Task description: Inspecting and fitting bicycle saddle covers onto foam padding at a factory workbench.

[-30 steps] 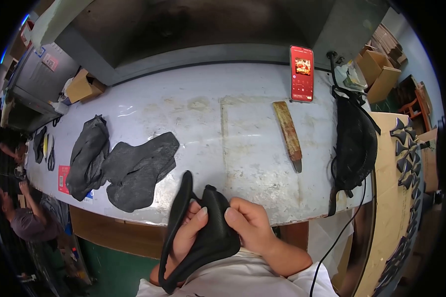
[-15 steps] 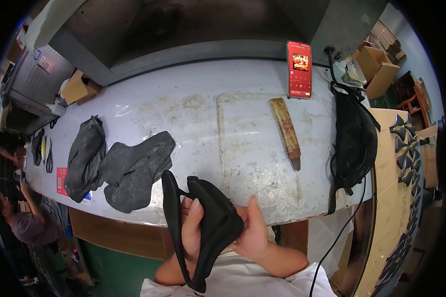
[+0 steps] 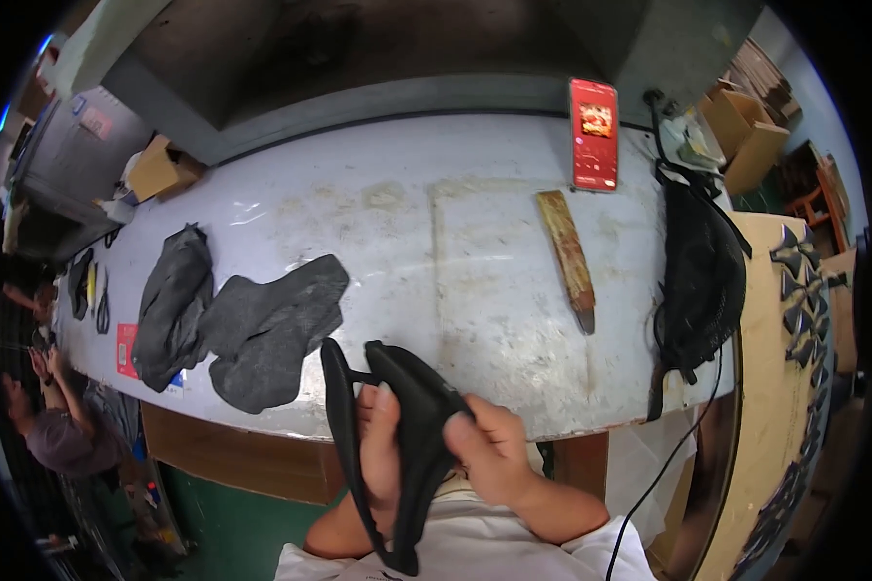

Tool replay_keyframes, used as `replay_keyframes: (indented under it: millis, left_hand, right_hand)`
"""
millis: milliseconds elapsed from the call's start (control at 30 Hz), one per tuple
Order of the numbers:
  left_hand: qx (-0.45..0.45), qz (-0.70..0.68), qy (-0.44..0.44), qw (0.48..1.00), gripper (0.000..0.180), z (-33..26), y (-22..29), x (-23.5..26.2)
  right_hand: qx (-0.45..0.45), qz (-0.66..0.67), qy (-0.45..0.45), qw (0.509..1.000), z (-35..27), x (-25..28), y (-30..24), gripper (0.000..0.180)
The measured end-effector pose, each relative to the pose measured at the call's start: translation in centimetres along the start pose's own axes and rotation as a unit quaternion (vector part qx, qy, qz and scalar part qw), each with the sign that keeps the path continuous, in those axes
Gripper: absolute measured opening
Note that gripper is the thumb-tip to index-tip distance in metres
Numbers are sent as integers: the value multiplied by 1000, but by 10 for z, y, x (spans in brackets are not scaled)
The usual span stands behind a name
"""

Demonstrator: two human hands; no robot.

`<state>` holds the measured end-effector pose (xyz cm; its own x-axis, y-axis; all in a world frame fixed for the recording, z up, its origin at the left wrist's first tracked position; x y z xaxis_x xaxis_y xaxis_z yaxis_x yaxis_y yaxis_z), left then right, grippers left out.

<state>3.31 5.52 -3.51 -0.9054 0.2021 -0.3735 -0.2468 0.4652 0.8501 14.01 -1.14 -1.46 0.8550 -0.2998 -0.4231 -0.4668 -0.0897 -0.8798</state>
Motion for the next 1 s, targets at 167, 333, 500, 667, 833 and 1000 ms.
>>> replay_keyframes:
  millis: [167,333,500,667,833,1000]
  left_hand:
    - [-200,68,-187,960,43,-3,12,-26]
    - [78,-166,-200,963,34,15,-10,20]
    - [-112,186,-131,967,23,-2,56,12]
    - [-268,330,-89,901,18,-8,89,3]
    - [-319,352,-76,877,15,-18,96,-12]
    - [-382,290,-213,851,13,-50,80,-58]
  right_hand:
    - [-60,163,241,955,-31,34,-5,57]
    - [13,-1,303,953,-31,89,-13,33]
    - [13,-164,81,983,-15,84,-2,23]
    - [256,-306,202,895,-37,38,-74,27]
    - [55,-279,-53,957,-45,-26,-51,50]
    - [81,-206,40,974,-49,3,-16,56]
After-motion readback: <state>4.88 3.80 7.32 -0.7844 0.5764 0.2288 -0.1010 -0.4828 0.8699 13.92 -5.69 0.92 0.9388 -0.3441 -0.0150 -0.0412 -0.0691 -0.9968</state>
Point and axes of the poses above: each hand's wrist, its own z-axis towards the middle knuckle, its own x-axis out of the back of the hand, y = z × x, the point moved 9 cm from there along z, towards the middle knuckle, and after that the axes turned 3 degrees about y, right-handed, at the moved point
